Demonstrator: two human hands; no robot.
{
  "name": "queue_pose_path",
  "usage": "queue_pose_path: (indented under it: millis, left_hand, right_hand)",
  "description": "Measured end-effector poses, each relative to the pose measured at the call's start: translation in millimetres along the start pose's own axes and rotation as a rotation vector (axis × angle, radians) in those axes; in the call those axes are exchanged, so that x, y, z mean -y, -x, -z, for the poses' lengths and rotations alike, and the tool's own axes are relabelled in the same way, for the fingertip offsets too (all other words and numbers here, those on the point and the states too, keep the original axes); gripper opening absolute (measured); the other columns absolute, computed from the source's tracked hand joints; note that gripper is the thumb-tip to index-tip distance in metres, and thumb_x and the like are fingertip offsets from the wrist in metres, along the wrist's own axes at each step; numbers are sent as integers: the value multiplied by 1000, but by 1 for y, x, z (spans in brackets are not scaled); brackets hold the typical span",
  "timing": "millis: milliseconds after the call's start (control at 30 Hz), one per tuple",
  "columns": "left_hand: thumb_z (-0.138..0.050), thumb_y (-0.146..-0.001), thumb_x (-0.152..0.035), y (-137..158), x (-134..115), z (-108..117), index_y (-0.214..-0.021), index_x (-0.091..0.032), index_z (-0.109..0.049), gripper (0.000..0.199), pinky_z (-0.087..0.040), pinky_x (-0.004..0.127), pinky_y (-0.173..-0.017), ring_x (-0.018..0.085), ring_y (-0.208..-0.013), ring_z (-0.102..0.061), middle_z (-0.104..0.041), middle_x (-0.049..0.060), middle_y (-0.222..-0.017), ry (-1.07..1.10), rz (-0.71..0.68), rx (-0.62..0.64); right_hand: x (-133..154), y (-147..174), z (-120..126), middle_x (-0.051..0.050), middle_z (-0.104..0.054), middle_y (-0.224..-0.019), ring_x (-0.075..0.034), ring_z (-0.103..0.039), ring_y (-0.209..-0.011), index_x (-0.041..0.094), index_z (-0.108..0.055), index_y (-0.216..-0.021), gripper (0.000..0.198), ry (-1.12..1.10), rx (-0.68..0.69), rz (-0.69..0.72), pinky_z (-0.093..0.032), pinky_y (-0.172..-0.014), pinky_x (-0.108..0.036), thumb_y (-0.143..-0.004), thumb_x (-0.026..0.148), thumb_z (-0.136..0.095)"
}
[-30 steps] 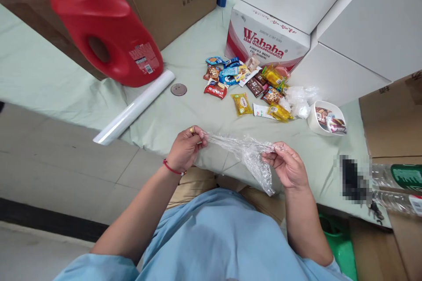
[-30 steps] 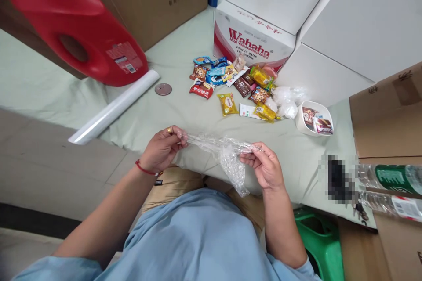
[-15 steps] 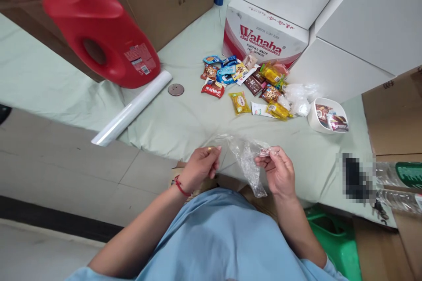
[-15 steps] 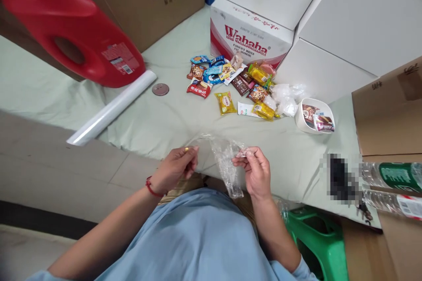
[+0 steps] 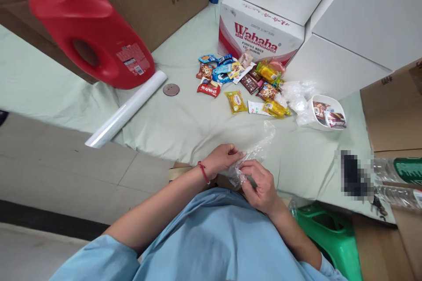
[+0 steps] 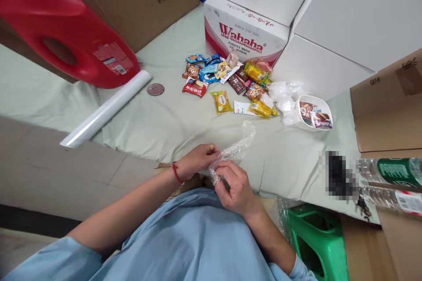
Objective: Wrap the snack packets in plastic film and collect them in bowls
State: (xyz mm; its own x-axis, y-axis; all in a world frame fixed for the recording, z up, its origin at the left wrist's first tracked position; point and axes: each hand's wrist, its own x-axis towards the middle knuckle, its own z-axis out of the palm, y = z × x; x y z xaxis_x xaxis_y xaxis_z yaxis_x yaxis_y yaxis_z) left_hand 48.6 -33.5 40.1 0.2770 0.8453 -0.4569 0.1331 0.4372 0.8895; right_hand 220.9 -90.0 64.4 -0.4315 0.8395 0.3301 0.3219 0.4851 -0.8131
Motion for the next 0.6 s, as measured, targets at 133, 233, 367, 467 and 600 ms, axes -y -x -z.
queue_pose_path:
  millis: [133, 233, 367, 467, 600]
  left_hand:
    - [-70, -68, -40, -4, 1, 5, -63, -19, -66, 21, -40, 26, -61, 14, -62, -51, -61, -2, -61, -39, -93, -3]
    - [-69, -70, -41, -4, 3, 8, -66, -20, -62, 22, -37, 24, -57, 12, -59, -47, -56, -4, -60, 114, -52, -148]
    - [-70, -71, -40, -1, 3, 17, -78, -23, -53, 25, -38, 22, -53, 12, -60, -53, -63, -3, -71, 465, 85, -325]
    - [-68, -73, -35, 0, 2, 28, -81, -24, -46, 26, -45, 23, -58, 14, -66, -62, -62, -4, -71, 627, 98, -473]
    - [-64, -82, -35, -1, 3, 43, -82, -24, -44, 23, -37, 22, -50, 11, -53, -56, -55, -7, -64, 537, -1, -592]
  right_hand:
    - [-1, 0, 2, -9, -70, -101, -22, -67, -92, 26, -67, -105, 19, -32, 40, -12, -57, -81, -36, -94, 16, -56]
    - [-2, 2, 4, -8, -69, -103, -22, -67, -94, 26, -69, -106, 20, -104, 26, -44, -55, -84, -37, -94, 15, -58]
    - [-6, 5, 4, -7, -68, -99, -23, -65, -91, 26, -71, -94, 10, -257, -118, -187, -54, -84, -39, -94, 27, -62]
    - [-13, 1, 3, -6, -65, -96, -22, -64, -87, 25, -70, -83, 18, -486, -353, -331, -56, -81, -39, -92, 40, -65]
    - [-30, -9, 12, -2, -66, -92, -17, -67, -82, 24, -66, -81, 22, -819, -547, -547, -60, -74, -33, -86, 44, -74]
